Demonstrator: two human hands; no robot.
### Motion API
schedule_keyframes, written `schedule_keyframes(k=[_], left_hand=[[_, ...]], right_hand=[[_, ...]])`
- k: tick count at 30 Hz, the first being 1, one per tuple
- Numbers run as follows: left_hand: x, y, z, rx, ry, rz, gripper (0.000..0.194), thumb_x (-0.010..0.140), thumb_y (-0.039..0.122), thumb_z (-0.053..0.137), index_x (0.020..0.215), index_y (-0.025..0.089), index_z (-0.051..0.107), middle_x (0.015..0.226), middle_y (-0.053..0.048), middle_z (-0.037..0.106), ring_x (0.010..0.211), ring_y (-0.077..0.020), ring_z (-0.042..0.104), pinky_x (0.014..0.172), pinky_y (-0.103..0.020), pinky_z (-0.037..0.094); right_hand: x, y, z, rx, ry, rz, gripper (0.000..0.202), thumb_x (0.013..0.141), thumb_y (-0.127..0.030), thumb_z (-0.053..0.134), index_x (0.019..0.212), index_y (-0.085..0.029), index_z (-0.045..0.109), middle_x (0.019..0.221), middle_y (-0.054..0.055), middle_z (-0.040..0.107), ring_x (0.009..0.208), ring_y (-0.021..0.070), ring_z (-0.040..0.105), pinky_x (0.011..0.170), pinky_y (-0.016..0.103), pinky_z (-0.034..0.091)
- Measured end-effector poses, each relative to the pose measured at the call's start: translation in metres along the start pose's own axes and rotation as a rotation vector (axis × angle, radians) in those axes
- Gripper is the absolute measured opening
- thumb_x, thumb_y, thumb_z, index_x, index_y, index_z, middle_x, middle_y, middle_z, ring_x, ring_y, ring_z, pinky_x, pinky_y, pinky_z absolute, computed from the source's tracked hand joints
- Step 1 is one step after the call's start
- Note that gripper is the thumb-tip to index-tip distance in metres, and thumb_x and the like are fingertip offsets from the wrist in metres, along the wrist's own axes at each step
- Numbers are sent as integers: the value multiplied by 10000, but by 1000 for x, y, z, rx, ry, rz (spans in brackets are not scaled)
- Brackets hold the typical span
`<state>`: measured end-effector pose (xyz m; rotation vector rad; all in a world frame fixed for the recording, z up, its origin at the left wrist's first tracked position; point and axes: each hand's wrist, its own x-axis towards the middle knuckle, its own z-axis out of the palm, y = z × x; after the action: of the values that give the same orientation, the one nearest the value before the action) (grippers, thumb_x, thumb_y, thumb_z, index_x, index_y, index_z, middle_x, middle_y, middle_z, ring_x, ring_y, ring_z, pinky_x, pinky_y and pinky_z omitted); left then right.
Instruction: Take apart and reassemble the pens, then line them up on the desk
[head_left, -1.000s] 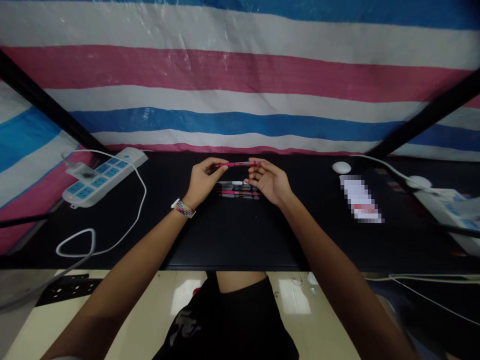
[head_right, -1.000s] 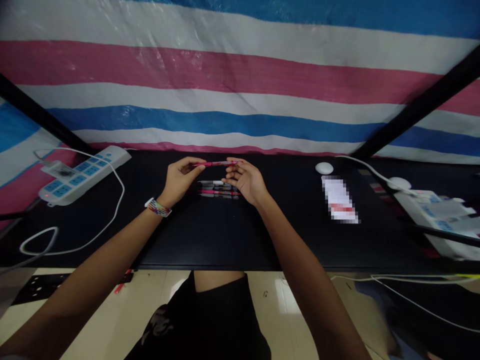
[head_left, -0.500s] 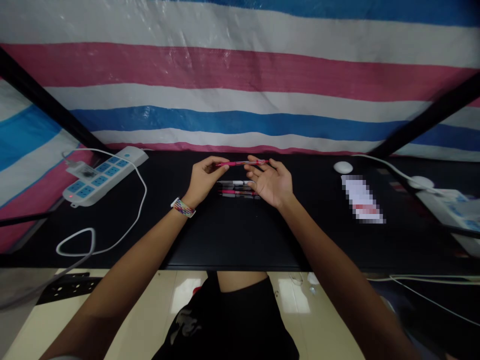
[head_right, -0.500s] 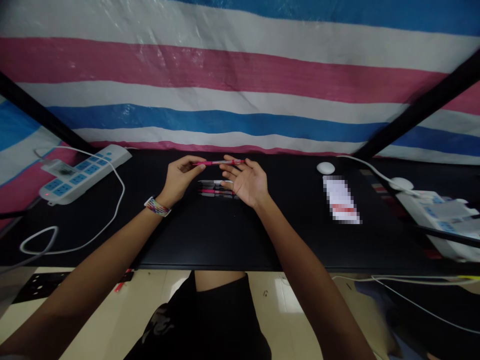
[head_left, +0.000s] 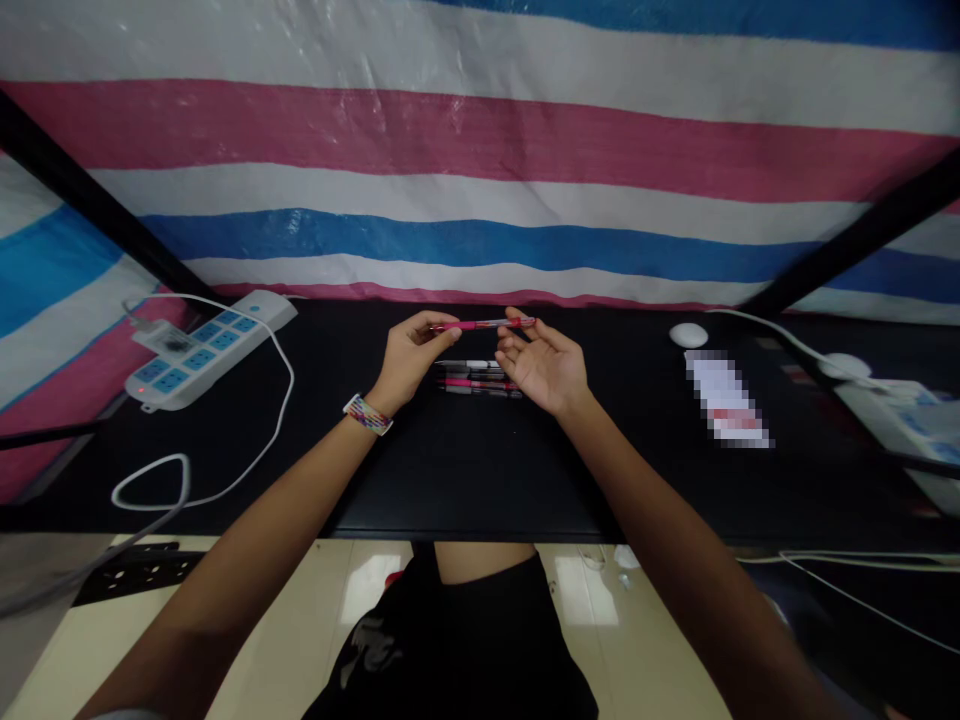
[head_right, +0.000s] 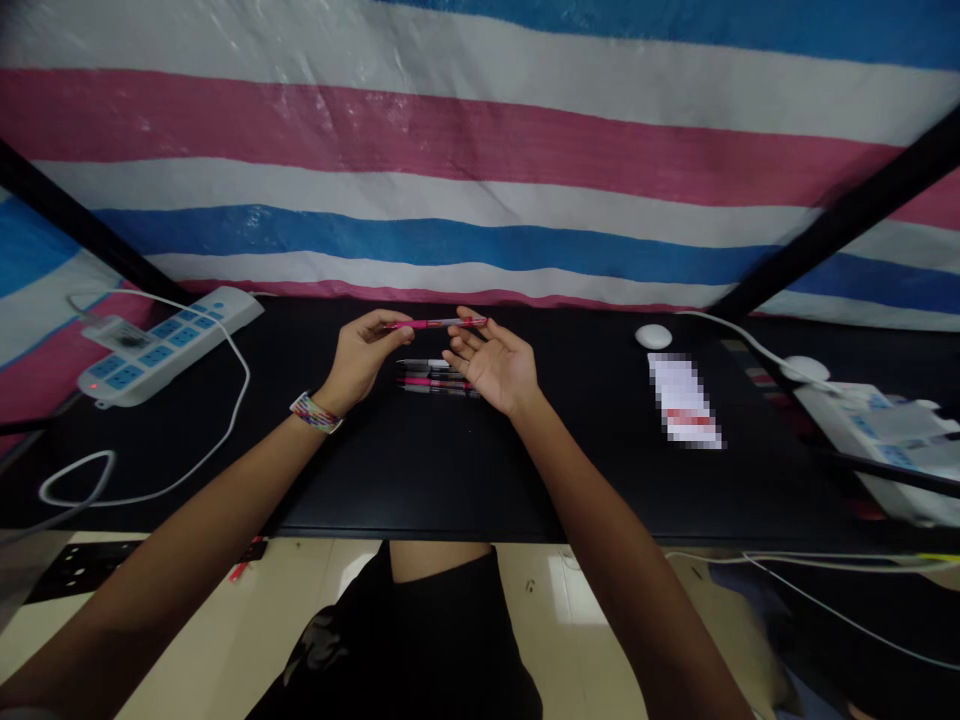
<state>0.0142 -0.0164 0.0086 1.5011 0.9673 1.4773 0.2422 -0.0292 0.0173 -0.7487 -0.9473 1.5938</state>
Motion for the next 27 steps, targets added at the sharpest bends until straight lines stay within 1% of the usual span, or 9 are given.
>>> schedule_keyframes(k=[4,9,14,19,23,27], left_hand=[[0,-1,0,-40,12,-7,213,860,350,905,1023,226,849,965,-50,822,872,-187,745,858,-358,632],[1,-3,0,-91,13,-15,203,856,341,912,1009,224,849,950,-44,810,864,-173,740,855,-342,626],[1,-5,0,-34,4,-21,226,858,364,905,1019,219,838,982,-59,823,886,-195,753,864,-368,635],[0,-5,1,-35,-2,-40,229,846,364,912,1002,214,836,978,-63,828,888,-203,758,867,-374,636],[0,-3,1,-64,2,-42,222,829,343,920,992,213,847,952,-52,825,864,-192,747,848,-353,622],[1,-3,1,-86,-1,-39,196,841,320,912,988,208,848,963,-50,829,867,-180,745,855,-334,612]], right_hand=[[1,1,0,-38,-9,-37,347,920,-490,645,1150,-244,728,1051,115,779,1081,302,744,1063,556,634],[0,1,0,32,-38,-19,413,913,-513,619,1203,-241,731,1062,115,775,1066,301,739,1090,587,618],[1,3,1,80,-7,-22,307,872,-417,669,1120,-247,730,988,100,760,1051,293,733,1157,566,580],[3,6,1,171,24,-1,278,894,-394,635,1103,-237,730,937,91,752,982,278,731,1171,564,575],[3,6,3,246,36,23,219,870,-325,655,1042,-218,741,917,83,759,926,249,732,1157,509,596],[1,3,6,345,31,59,297,894,-336,638,1111,-180,766,941,88,779,891,217,736,1137,446,616]])
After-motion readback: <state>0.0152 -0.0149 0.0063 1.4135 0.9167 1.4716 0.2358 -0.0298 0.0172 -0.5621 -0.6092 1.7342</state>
